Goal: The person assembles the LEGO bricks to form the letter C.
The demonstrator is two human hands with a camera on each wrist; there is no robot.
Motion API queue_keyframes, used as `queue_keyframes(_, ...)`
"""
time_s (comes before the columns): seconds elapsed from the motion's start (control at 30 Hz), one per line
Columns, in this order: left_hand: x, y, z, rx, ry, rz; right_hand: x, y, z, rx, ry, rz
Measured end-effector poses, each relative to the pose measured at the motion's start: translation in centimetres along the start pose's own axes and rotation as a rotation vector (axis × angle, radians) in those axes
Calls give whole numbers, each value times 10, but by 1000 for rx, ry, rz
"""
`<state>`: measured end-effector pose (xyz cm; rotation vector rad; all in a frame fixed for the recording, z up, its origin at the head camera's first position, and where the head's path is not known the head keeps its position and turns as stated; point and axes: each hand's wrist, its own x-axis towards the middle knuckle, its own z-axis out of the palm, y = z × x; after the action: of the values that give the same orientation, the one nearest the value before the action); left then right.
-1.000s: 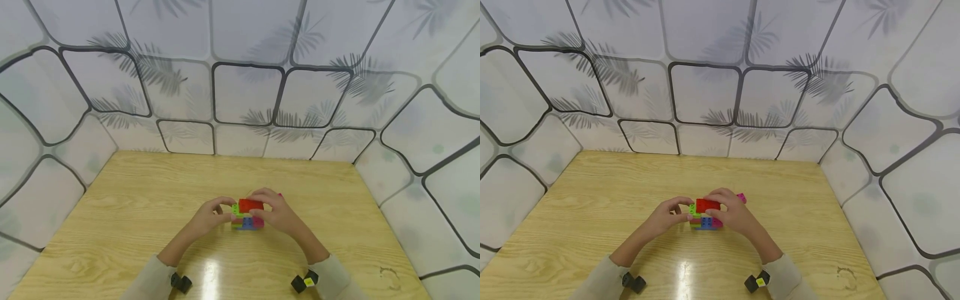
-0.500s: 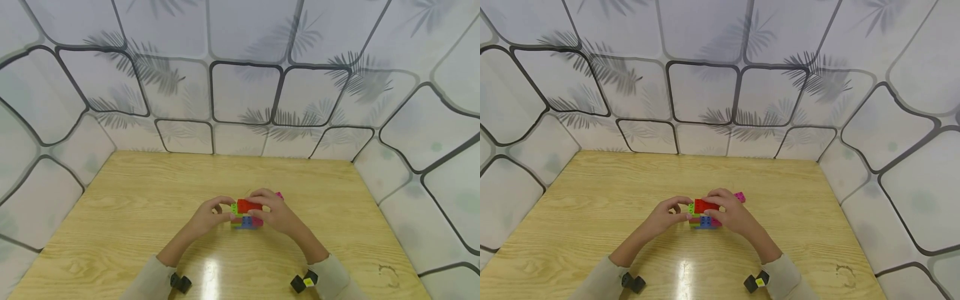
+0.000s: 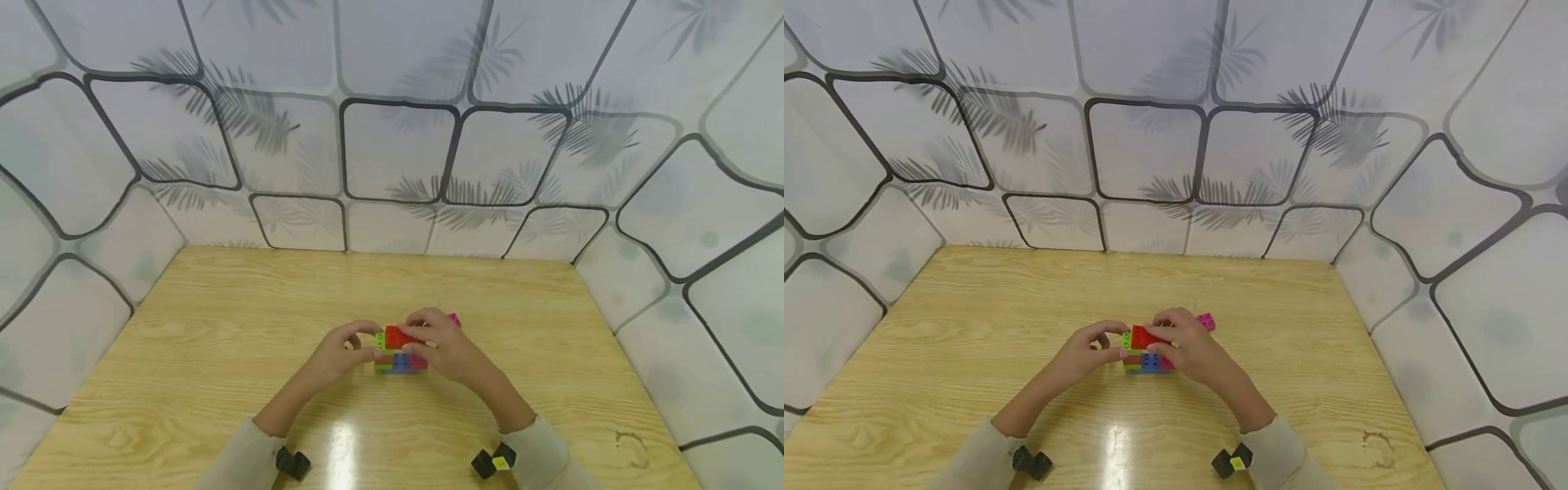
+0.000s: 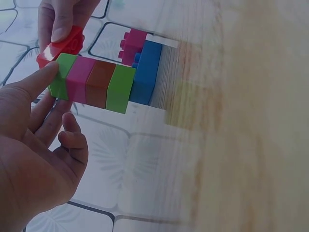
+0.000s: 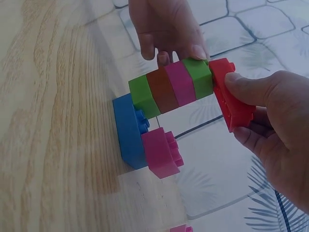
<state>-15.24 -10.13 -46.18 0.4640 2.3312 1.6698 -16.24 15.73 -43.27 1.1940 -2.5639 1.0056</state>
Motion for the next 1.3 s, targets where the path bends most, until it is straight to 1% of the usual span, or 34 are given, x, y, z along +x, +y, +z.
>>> queue_keyframes(0.17, 0, 3, 1, 25, 8, 22, 1, -4, -1, -34, 1, -14)
queue_keyframes(0.33, 5, 9, 7, 65, 30, 86, 0, -2, -1, -38, 9, -28)
queue_keyframes(0.4, 6, 10, 10, 75, 49, 98, 0, -1, -1, -36, 12, -31)
queue_keyframes(0.53, 7, 11, 14, 78, 87, 102, -2, -1, -2, -26, 19, -20)
queue_keyframes(0.67, 7, 12, 16, 74, 93, 115, -2, -1, -2, -17, 17, -4)
queue_keyframes(0.77, 7, 13, 16, 73, 96, 107, -1, -2, -1, 4, 2, 37)
queue_keyframes(0.9, 6, 13, 16, 77, 107, 88, -3, 0, -2, 48, -15, 116)
queue_keyframes(0.97, 6, 13, 17, 83, 114, 85, -4, 2, -4, 68, -12, 136)
queue_keyframes(1.1, 6, 14, 17, 111, 131, 84, -5, 5, -5, 97, -7, 135)
queue_keyframes(1.3, 5, 16, 17, 184, 160, 93, -5, 5, -6, 124, 1, 112)
